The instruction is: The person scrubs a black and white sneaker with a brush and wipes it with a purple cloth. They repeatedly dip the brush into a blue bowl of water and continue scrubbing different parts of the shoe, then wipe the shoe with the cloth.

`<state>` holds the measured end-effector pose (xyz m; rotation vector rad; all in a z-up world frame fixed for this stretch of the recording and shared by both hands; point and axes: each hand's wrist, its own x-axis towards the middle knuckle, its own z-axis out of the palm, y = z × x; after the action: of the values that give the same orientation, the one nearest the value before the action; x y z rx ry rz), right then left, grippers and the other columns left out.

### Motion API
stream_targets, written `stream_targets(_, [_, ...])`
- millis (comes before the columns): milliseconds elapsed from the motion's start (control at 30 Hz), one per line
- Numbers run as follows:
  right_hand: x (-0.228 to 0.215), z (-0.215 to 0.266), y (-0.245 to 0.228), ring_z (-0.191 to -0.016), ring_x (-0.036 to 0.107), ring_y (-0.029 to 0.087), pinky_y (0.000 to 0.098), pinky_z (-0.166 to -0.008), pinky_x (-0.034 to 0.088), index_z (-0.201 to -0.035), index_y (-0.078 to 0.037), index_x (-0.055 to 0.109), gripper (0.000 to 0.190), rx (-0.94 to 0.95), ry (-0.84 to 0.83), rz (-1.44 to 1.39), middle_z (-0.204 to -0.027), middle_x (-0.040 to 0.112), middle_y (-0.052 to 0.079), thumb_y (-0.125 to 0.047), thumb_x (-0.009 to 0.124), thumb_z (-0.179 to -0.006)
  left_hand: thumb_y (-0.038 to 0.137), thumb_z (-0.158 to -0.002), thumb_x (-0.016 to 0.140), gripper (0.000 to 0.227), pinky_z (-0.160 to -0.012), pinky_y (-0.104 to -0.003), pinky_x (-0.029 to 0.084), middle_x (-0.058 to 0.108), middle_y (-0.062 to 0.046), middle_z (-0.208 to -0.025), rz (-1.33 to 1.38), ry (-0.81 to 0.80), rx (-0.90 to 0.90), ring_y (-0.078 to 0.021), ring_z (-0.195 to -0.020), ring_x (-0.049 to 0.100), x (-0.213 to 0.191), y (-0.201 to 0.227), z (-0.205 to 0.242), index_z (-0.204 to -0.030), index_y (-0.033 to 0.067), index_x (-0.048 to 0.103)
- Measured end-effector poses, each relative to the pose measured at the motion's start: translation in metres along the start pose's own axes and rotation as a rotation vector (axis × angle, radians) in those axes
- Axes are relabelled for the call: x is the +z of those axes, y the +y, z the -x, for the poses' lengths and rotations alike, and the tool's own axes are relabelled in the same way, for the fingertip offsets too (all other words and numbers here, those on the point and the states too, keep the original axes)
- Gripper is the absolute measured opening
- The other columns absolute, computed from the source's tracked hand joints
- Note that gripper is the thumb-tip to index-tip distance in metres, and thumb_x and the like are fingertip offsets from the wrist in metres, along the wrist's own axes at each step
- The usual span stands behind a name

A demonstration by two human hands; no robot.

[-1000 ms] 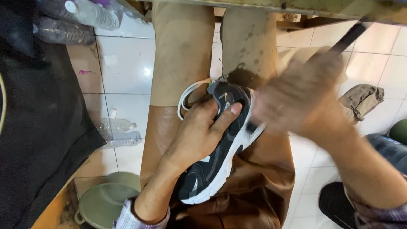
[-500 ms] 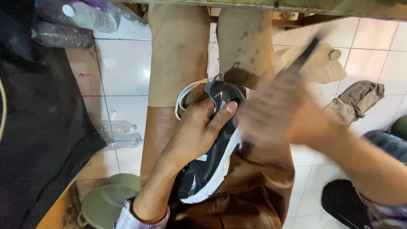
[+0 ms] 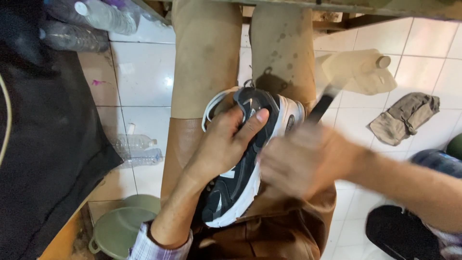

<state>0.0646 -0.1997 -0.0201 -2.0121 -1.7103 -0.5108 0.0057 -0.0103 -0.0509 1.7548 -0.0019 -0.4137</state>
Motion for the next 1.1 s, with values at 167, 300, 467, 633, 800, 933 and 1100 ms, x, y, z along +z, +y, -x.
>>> stream_targets(167, [-0.014, -0.008, 0.024, -0.055, 0.037, 0.014, 0.0329, -0.074, 0.019, -0.065, -0.019, 0.034, 0.042, 0.075, -0.011, 0.197, -0.06, 0.053, -0.007, -0.002, 0.061, -0.092, 0.041, -0.104, 0.043, 0.044, -0.096, -0.036, 0.044, 0.064, -0.012, -0.112, 0.066, 0.007, 0.061, -0.0286, -0.109, 0.06, -0.002, 0.002, -0.004, -0.106, 0.0031, 0.065])
stream_targets(300, [-0.006, -0.012, -0.015, -0.061, 0.021, 0.011, 0.0266, -0.057, 0.019, -0.063, -0.022, 0.036, 0.049, -0.101, -0.17, 0.108, -0.063, 0.03, -0.005, -0.006, 0.056, -0.104, 0.045, -0.104, 0.043, 0.043, -0.086, -0.035, 0.046, 0.065, -0.01, -0.1, -0.013, 0.009, -0.011, -0.0245, -0.096, 0.062, 0.001, -0.004, -0.003, -0.096, 0.0061, 0.061])
stream_targets(467, [-0.006, 0.001, -0.012, -0.05, 0.026, 0.012, 0.029, -0.043, 0.023, -0.066, -0.024, 0.041, 0.033, 0.13, -0.089, 0.067, -0.056, 0.036, -0.007, -0.005, 0.052, -0.09, 0.049, -0.103, 0.039, 0.049, -0.093, -0.035, 0.045, 0.067, -0.012, -0.11, 0.011, 0.005, -0.027, -0.0288, -0.107, 0.064, 0.001, -0.002, -0.002, -0.105, 0.0061, 0.064])
stream_targets(633, [-0.033, 0.016, -0.004, -0.062, 0.039, 0.017, 0.0346, -0.069, 0.027, -0.069, -0.017, 0.047, 0.038, 0.28, -0.246, 0.199, -0.062, 0.048, -0.004, -0.009, 0.064, -0.102, 0.046, -0.103, 0.041, 0.046, -0.092, -0.035, 0.045, 0.067, -0.01, -0.11, 0.026, -0.003, -0.045, -0.0266, -0.107, 0.063, 0.0, 0.0, -0.003, -0.108, 0.0062, 0.062])
stream_targets(800, [-0.014, 0.013, -0.017, -0.059, 0.031, 0.019, 0.0344, -0.061, 0.02, -0.073, -0.016, 0.042, 0.031, 0.231, -0.143, 0.124, -0.055, 0.044, 0.0, 0.001, 0.058, -0.093, 0.044, -0.106, 0.037, 0.046, -0.097, -0.035, 0.043, 0.062, -0.01, -0.108, 0.042, 0.017, 0.114, -0.027, -0.109, 0.058, -0.002, 0.005, -0.01, -0.105, 0.0043, 0.059])
stream_targets(933, [0.004, 0.065, -0.022, -0.047, 0.034, 0.022, 0.0822, -0.108, 0.032, -0.068, -0.026, 0.027, 0.055, 0.462, -0.614, 0.686, -0.053, 0.01, -0.005, -0.021, 0.047, -0.119, 0.047, -0.103, 0.04, 0.047, -0.092, -0.034, 0.046, 0.069, -0.008, -0.109, 0.009, -0.008, -0.084, -0.0253, -0.107, 0.065, 0.0, 0.003, 0.003, -0.109, 0.0073, 0.065])
stream_targets(1100, [-0.008, 0.048, -0.014, -0.054, 0.03, 0.016, 0.0391, -0.069, 0.051, -0.067, -0.021, 0.038, 0.027, 0.179, -0.042, 0.235, -0.055, 0.027, -0.002, -0.003, 0.048, -0.084, 0.046, -0.102, 0.042, 0.044, -0.084, -0.03, 0.048, 0.072, -0.003, -0.096, 0.031, -0.04, -0.161, -0.0179, -0.093, 0.066, 0.0, 0.004, -0.002, -0.103, 0.0094, 0.066])
